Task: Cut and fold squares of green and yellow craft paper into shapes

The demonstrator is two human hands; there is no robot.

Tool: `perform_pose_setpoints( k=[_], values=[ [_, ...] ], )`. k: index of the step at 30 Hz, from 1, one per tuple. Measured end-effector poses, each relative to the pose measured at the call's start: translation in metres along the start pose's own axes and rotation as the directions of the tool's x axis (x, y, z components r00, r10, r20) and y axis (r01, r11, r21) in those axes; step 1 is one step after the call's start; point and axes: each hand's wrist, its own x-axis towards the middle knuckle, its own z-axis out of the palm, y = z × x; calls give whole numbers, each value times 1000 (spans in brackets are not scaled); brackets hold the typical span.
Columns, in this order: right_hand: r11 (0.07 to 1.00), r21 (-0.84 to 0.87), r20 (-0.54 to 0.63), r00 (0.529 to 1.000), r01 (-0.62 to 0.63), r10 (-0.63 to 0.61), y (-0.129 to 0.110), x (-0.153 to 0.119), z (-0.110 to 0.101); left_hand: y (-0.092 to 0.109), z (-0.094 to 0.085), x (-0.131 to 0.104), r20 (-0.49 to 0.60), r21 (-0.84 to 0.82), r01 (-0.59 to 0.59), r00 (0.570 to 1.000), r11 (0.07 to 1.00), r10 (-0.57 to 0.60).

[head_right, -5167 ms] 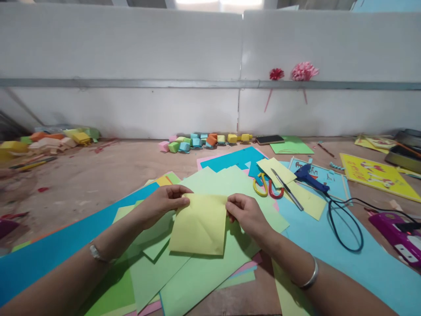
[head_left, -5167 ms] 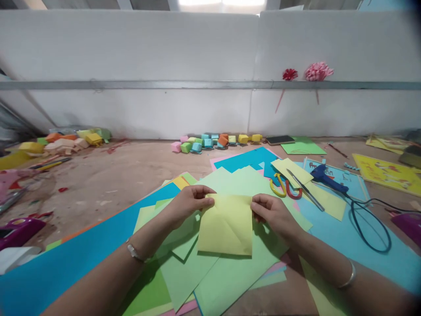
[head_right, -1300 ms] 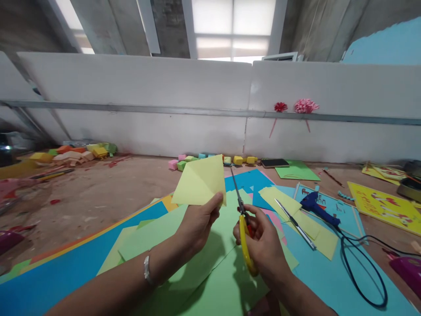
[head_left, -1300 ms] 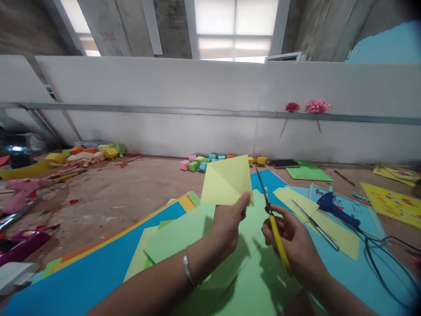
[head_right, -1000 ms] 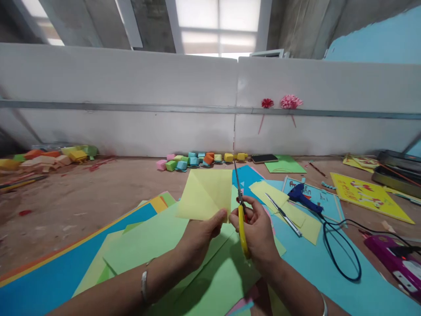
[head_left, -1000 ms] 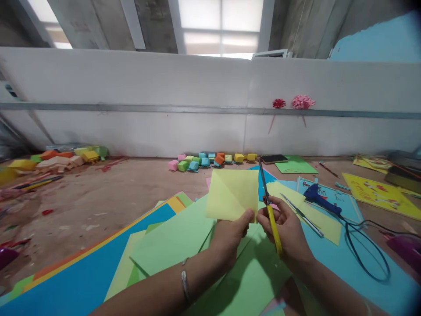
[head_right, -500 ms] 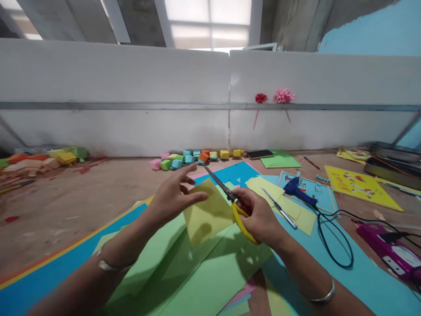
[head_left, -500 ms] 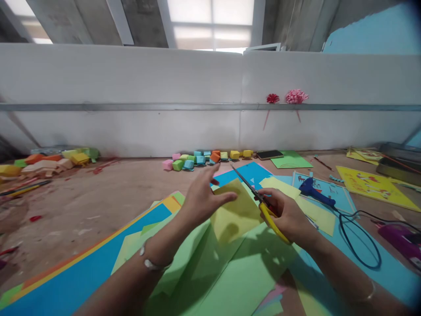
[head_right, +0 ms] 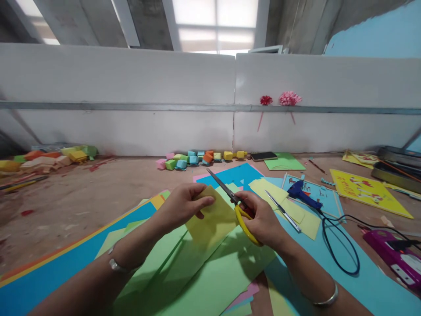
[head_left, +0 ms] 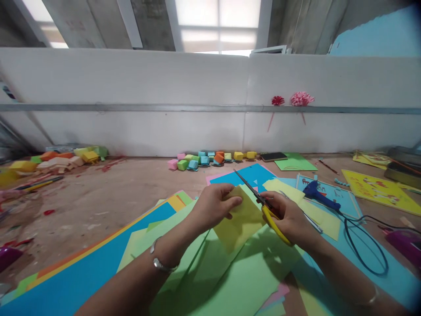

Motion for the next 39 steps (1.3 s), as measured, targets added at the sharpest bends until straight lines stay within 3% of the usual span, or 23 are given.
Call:
perform_pose_setpoints(
  k=[5, 7, 11, 16, 18, 20, 23, 27, 31, 39],
  values=[
    [981, 88, -12, 984, -176, 177, 4, 2, -6, -3, -15, 11, -47, -128, 93, 994, 987, -99],
    [978, 73, 13, 981, -195, 194, 4, 3, -9, -2, -23, 13, -37, -183, 106, 993, 977, -115],
    [992, 25, 51, 992, -120, 119, -4, 2, -10, 2, -37, 14, -19, -222, 109, 993, 969, -116],
    [999, -46, 216, 976, 23, -13, -6, -5, -19, 4, -50, 13, -57, -264, 79, 994, 961, -98],
    [991, -120, 174, 984, 60, -38, -2, -6, -23, 6, -52, 12, -67, -277, 72, 993, 958, -94],
    [973, -219, 57, 996, 78, -67, 4, -6, -25, 9, -52, 11, -81, -279, 61, 993, 958, -87],
    [896, -404, -61, 972, 183, -226, 7, -5, -24, 13, -51, 9, -91, -273, 46, 993, 961, -73],
    [659, -641, 38, 874, 393, -484, 5, -2, -22, 17, -53, 7, -77, -255, 56, 994, 965, -78],
    [534, -718, 142, 845, 446, -515, 5, -2, -18, 19, -56, 7, -101, -265, 50, 992, 963, -79],
    [480, -738, 158, 813, 474, -560, 2, -6, -12, 22, -57, 6, -126, -252, 41, 989, 967, -74]
  ],
)
